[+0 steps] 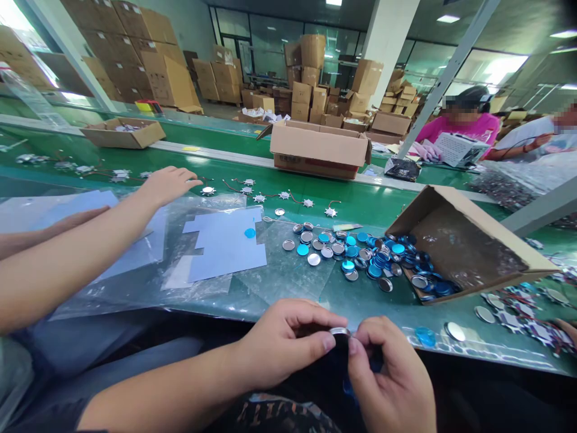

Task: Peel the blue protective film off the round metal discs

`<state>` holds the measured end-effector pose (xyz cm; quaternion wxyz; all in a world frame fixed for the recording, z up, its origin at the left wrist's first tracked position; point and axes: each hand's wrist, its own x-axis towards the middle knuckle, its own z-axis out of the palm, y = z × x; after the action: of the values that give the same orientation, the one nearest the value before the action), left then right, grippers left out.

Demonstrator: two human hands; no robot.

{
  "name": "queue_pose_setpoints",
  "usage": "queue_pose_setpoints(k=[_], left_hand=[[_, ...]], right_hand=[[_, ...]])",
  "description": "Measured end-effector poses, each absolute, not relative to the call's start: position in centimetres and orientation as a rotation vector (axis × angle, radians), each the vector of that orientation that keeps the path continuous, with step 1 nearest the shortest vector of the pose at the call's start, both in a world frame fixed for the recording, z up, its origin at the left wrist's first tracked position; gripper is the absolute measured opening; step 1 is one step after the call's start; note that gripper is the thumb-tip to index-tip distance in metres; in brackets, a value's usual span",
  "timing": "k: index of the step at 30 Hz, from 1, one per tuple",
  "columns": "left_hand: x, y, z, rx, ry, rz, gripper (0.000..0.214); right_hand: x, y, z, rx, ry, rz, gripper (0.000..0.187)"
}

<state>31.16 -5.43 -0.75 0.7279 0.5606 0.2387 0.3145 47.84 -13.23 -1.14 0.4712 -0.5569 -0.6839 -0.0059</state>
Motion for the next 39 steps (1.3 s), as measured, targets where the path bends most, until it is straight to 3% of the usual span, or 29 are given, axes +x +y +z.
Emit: queue_pose_setpoints(k=[8,12,16,18,27,39], left_hand=[[32.0,-4.3,-1.4,0.621,0.579,0.713,0.035],[32.3,-4.4,-1.5,0.654,0.552,0.706,0.038],[32.5,-4.8,-1.8,0.782,0.458,0.694,0.029],[32.6,-4.8,-2.0,0.811,0.433,0.662,0.027],[32.8,-5.1,-2.1,0.739,0.435,0.616,0.031],[33.0,-5.5,-2.4,0.892,0.41,0.787,0.016]], right_hand=[[49.0,-13.4,-1.6,-1.169,-1.8,0.177,0.014],[49.0,-13.3,-1.4,-1.241,-1.759,0.108,0.023],[48.5,-13.1,-1.5,-1.309,-1.687,0.1,0.01],[48.4,-13.1,-1.7,-1.296,-1.684,0.174,0.002],[48.7,-13.0,-2.3,-1.322,-1.561,0.54,0.012],[48.2,-12.7,-2.4,-1.483,-1.617,-0.032,0.011]])
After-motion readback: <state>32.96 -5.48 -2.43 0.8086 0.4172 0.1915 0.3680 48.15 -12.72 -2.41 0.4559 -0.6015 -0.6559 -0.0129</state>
